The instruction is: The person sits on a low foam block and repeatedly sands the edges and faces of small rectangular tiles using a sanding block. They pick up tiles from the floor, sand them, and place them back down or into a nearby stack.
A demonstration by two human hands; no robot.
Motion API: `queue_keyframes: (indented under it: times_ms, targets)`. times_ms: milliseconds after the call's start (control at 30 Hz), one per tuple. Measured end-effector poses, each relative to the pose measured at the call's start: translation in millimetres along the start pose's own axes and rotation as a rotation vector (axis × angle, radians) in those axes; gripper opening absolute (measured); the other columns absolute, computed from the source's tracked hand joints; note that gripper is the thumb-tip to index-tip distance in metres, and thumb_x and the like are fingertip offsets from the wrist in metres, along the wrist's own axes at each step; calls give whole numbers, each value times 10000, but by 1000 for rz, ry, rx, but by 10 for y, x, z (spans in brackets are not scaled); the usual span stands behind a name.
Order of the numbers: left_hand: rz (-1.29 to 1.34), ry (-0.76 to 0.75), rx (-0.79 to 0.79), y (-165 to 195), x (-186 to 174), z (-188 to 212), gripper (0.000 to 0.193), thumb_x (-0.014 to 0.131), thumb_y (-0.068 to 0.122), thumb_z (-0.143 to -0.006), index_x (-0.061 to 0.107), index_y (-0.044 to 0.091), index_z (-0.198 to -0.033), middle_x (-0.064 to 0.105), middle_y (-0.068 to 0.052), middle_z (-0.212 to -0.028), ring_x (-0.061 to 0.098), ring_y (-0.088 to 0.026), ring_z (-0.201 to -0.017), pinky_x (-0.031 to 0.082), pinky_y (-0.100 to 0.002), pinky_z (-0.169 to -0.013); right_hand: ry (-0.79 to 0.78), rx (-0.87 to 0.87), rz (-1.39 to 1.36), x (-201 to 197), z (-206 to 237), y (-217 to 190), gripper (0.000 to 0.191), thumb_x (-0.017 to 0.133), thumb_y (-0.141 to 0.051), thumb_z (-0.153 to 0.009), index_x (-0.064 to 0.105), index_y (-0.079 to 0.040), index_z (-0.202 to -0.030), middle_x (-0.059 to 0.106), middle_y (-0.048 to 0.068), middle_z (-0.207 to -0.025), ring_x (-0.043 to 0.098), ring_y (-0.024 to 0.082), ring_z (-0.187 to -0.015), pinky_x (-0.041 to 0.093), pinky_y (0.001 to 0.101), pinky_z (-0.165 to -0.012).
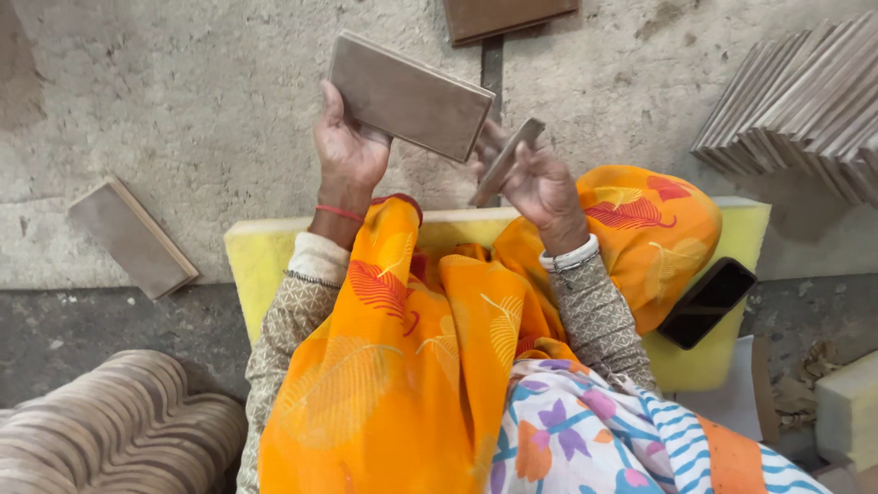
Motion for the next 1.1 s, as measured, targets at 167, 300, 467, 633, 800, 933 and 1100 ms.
queue_keyframes:
  times_ms: [167, 300, 467, 633, 800, 933, 1100]
  targets:
    - [-148, -10, -28, -244, 264, 278, 430, 687, 289, -1011, 614, 55, -1363, 645, -74, -1381, 569, -248, -1326, 412, -474, -1221, 121, -86, 66, -79, -58, 17, 257, 740, -58, -941, 696, -10, -1189, 711, 121, -1210, 665, 251, -1141, 528, 422, -1011]
    - [-791, -103, -102, -176, 394, 545, 424, 777, 110, -963, 576, 49, -1331, 655, -117, -1319, 614, -237, -1260, 479, -452, -1184, 192, -291, 116, -513, -119, -210, 221, 759, -5, -915, 709, -19, -1130, 745, 97, -1126, 699, 197, -1057, 550, 372, -1000]
    - [-1798, -201, -268, -99, 288, 560, 573, 831, 196, -802, 620, -13, -1293, 712, -190, -1155, 702, -260, -993, 570, -404, -884, 185, -376, 492, -583, -154, -293, 209, 768, 39, -953, 726, -17, -1150, 745, 64, -1078, 682, 136, -957, 541, 291, -919]
    - [-2047, -381, -254, -465, 387, 548, 471, 839, 254, -785, 721, 2, -1164, 753, -204, -1009, 725, -274, -899, 571, -397, -822, 31, -359, 952, 276, -179, -134, 251, 737, 36, -934, 708, -25, -1176, 678, 47, -1292, 635, 81, -1103, 535, 261, -971]
    - [-1578, -195, -162, -377, 520, 476, 484, 758, 254, -774, 702, 29, -1199, 751, -141, -910, 664, -125, -772, 574, -328, -710, 224, -810, 1117, 887, 74, -679, 220, 688, -5, -989, 725, -141, -1158, 722, 55, -1190, 688, 134, -1056, 603, 309, -900]
    - [-1682, -216, 12, -302, 627, 466, 456, 753, 248, -812, 712, 44, -1218, 742, -106, -877, 656, -112, -770, 564, -301, -728, 220, -1065, 1636, 1171, 213, -656, 161, 732, -15, -1001, 735, -147, -1093, 735, 32, -1056, 692, 181, -1024, 589, 352, -937]
    - [-1701, -247, 187, -371, 536, 464, 473, 715, 220, -830, 697, 71, -1278, 776, -108, -1021, 753, -139, -903, 582, -303, -822, 247, -1048, 1862, 1142, 147, -292, 262, 641, 63, -870, 759, -79, -1056, 723, 73, -1063, 670, 276, -1070, 567, 398, -969]
Point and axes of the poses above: each hand's wrist, its own z-axis away from the middle knuckle, its own x-axis out of the palm, y = z × x, the point moved 10 cm from there along -z, towards the middle knuckle
